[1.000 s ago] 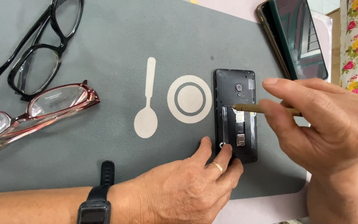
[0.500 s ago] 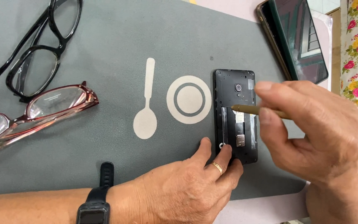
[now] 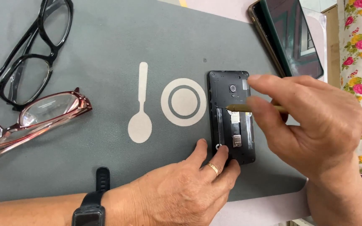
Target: Disassembling a mobile phone by removing screws from the back casing using a screwdriver.
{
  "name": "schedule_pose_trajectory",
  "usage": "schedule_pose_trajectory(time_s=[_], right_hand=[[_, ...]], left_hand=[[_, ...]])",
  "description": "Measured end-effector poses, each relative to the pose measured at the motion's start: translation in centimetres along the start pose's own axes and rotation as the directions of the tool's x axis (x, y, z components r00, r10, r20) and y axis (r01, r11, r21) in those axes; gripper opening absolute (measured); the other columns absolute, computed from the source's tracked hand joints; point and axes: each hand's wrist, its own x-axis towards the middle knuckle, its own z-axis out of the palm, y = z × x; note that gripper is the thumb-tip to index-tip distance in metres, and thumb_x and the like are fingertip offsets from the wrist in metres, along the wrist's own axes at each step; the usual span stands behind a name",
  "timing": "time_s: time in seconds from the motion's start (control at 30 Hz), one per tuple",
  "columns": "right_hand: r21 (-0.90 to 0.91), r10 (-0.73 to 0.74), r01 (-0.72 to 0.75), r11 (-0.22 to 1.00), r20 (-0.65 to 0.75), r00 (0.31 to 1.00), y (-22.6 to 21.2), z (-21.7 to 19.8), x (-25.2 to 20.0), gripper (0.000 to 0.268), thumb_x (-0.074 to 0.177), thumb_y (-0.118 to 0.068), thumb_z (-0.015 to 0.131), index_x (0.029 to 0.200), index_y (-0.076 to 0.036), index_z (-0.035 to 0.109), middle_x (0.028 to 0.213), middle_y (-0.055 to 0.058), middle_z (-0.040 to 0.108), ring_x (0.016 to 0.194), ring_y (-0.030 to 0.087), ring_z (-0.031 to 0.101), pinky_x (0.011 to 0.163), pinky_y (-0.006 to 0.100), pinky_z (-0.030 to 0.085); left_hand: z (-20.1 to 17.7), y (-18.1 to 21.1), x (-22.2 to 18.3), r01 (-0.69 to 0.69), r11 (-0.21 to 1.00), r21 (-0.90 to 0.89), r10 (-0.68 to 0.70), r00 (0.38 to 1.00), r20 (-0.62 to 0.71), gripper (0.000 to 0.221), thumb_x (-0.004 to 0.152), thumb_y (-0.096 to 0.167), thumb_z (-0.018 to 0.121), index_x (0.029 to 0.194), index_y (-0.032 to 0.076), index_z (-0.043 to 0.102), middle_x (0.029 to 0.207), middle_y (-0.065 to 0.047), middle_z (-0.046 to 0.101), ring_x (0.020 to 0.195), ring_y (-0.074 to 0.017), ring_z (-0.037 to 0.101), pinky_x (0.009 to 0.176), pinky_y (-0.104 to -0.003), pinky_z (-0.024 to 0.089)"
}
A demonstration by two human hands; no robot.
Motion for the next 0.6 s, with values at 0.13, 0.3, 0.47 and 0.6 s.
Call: schedule_pose_trajectory(time_s=[0.13,0.3,0.47,0.6], right_hand=[[0.141,-0.139,0.139,0.980,-0.011,0.990,-0.9,-0.2,1.5,0.021,0.091,0.018,0.052,0.107,0.011,0.063,0.078,0.020,0.063,0.063,0.029,0.057,0.061,0.039,0.048],[0.004,-0.023,0.023,1.000,0.004,1.000,0.3,-0.6,1.4,0.014,0.094,-0.013,0.071,0.105,-0.004,0.070,0.070,0.005,0.062,0.061,0.025,0.057,0.065,0.038,0.050],[0.015,0.064,-0.081,0.997,0.471,0.880,0.4,-2.1,3.6,0.045,0.076,-0.016,0.050,0.119,-0.030,0.051,0.069,0.003,0.055,0.062,0.033,0.056,0.051,0.048,0.043],[0.409,-0.278,0.185,0.893,0.179,0.944,1.2,-3.3,3.7,0.047,0.076,0.006,0.046,0.120,-0.009,0.049,0.078,0.006,0.050,0.062,0.030,0.046,0.062,0.039,0.042]], left_hand=[[-0.1,-0.1,0.0,-0.018,1.000,0.015,0.019,0.999,-0.030,0.032,0.091,0.019,0.046,0.099,0.012,0.076,0.119,-0.017,0.063,0.110,-0.0378,0.060,0.082,-0.050,0.049],[-0.2,-0.6,0.8,-0.046,0.998,0.037,0.050,0.994,-0.102,0.028,0.094,0.014,0.047,0.099,0.009,0.074,0.116,-0.019,0.064,0.104,-0.0378,0.061,0.080,-0.049,0.049],[2.9,-0.1,0.5,-0.125,0.986,0.115,0.126,0.992,-0.005,0.020,0.093,0.018,0.048,0.099,0.016,0.067,0.125,-0.014,0.061,0.112,-0.0388,0.060,0.081,-0.053,0.052],[10.3,3.4,-3.9,0.071,0.981,0.179,-0.143,0.891,0.432,0.072,0.087,0.048,0.037,0.145,0.006,0.031,0.153,-0.020,0.029,0.142,-0.0366,0.024,0.107,-0.055,0.028]])
